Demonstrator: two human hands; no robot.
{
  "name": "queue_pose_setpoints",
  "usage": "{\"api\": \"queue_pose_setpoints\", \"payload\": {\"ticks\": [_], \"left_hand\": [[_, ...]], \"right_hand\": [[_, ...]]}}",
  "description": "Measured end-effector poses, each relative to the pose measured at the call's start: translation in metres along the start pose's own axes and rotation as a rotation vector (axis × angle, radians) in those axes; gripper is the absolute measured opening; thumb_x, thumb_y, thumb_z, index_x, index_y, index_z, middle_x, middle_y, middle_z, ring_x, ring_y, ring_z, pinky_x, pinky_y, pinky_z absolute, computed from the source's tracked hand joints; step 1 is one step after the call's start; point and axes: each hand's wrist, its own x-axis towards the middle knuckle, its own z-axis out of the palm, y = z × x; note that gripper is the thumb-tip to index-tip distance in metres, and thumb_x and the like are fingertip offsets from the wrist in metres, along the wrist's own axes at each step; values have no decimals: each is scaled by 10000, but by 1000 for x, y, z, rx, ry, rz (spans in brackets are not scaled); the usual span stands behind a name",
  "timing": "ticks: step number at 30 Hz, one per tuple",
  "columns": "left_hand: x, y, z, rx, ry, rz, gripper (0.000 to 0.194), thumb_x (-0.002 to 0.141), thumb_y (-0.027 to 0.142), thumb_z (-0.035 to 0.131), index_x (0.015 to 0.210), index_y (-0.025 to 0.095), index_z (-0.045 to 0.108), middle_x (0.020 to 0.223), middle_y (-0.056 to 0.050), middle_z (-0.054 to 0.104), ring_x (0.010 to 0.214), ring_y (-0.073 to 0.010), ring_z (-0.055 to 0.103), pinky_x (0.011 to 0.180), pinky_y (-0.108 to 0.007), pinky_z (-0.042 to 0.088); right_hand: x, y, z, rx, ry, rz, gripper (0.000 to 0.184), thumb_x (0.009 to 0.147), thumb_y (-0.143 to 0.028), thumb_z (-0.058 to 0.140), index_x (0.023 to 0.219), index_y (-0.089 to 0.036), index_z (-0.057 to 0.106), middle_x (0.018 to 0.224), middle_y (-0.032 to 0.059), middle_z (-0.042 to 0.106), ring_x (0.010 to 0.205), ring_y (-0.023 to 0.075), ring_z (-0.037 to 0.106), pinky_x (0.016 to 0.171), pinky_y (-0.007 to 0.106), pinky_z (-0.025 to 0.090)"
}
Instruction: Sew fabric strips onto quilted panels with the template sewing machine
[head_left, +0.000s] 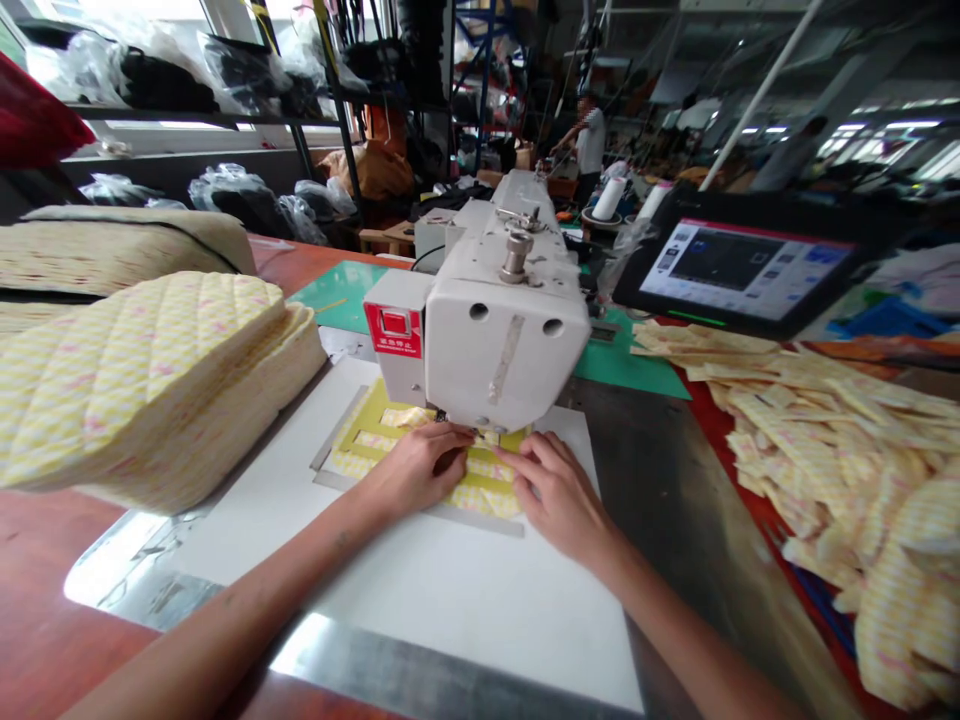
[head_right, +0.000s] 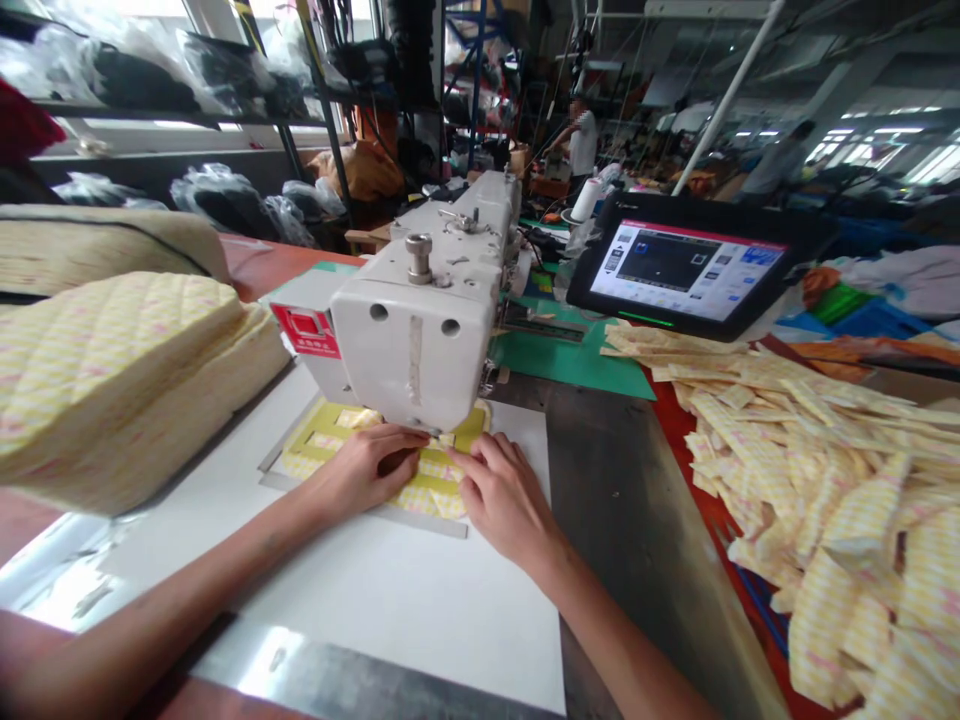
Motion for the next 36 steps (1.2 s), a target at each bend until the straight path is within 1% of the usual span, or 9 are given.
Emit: {"api": "queue_pose_setpoints", "payload": {"ticks": [3, 5, 11, 13, 18, 22, 26, 31, 36], "left_hand": [[3, -6, 2, 16, 18, -13, 243, 905, 118, 585, 1070, 150, 760, 959, -85, 785, 820, -185, 734, 776, -286, 602], [4, -10, 1, 27, 24, -19, 232, 898, 122, 596, 1050, 152, 769, 889, -76, 777, 760, -177, 718, 731, -272, 589], [-2, -16, -11, 34, 37, -38, 241, 898, 140, 604, 1073, 155, 770, 911, -82, 736, 804, -178, 708, 719, -261, 580], [-5, -17, -13, 24, 32, -43, 246, 898, 128, 602, 1082, 163, 762, 951, -83, 739, 850, -182, 715, 757, -272, 588], [-14, -12, -16, -52, -9, -15, 244, 908, 95, 585, 1083, 170, 737, 1132, -94, 741, 1053, -196, 702, 959, -329, 562], [-17, -4, -14, -78, -19, -17, 241, 916, 93, 573, 1083, 170, 730, 1135, -100, 737, 1056, -198, 700, 961, -340, 566], [-13, 3, -8, -81, -23, 9, 233, 923, 105, 573, 1089, 160, 728, 1135, -112, 736, 1058, -208, 699, 960, -349, 573], [-9, 4, 0, -75, -13, 17, 230, 937, 117, 560, 1101, 151, 718, 1130, -122, 731, 1067, -218, 693, 965, -360, 577], [-15, 12, -4, -36, -38, 23, 247, 989, 154, 508, 1175, 181, 669, 1222, -121, 698, 1151, -224, 662, 1029, -371, 541]], "right_hand": [[4, 2, 0, 4, 25, -35, 419, 928, -63, 525, 1261, -243, 704, 910, 58, 610, 902, 249, 574, 839, 430, 529], [6, 2, 2, 19, 54, -52, 387, 927, -71, 536, 1225, -239, 717, 893, 54, 617, 890, 244, 577, 831, 419, 531], [12, -4, 11, 62, 58, -69, 353, 923, -65, 545, 1183, -232, 717, 909, 62, 641, 942, 253, 594, 875, 419, 538], [13, -8, 13, 63, 56, -71, 352, 925, -62, 544, 1185, -229, 714, 921, 66, 648, 953, 256, 594, 882, 420, 537], [6, -16, 13, 52, 56, -77, 323, 931, -58, 530, 1137, -209, 727, 898, 68, 647, 915, 258, 583, 827, 412, 535], [-1, -18, 10, 49, 44, -76, 330, 944, -55, 509, 1145, -204, 724, 889, 67, 646, 904, 257, 574, 807, 412, 527], [-6, -13, 4, 54, 41, -64, 332, 952, -50, 496, 1139, -199, 727, 887, 67, 647, 898, 257, 576, 799, 412, 524], [-10, -7, 3, 47, 52, -67, 326, 951, -52, 498, 1120, -207, 729, 868, 63, 641, 887, 254, 579, 790, 402, 523], [-13, -4, 4, 74, 82, -66, 281, 938, -71, 509, 1084, -213, 703, 904, 61, 647, 902, 246, 612, 833, 388, 533]]}}
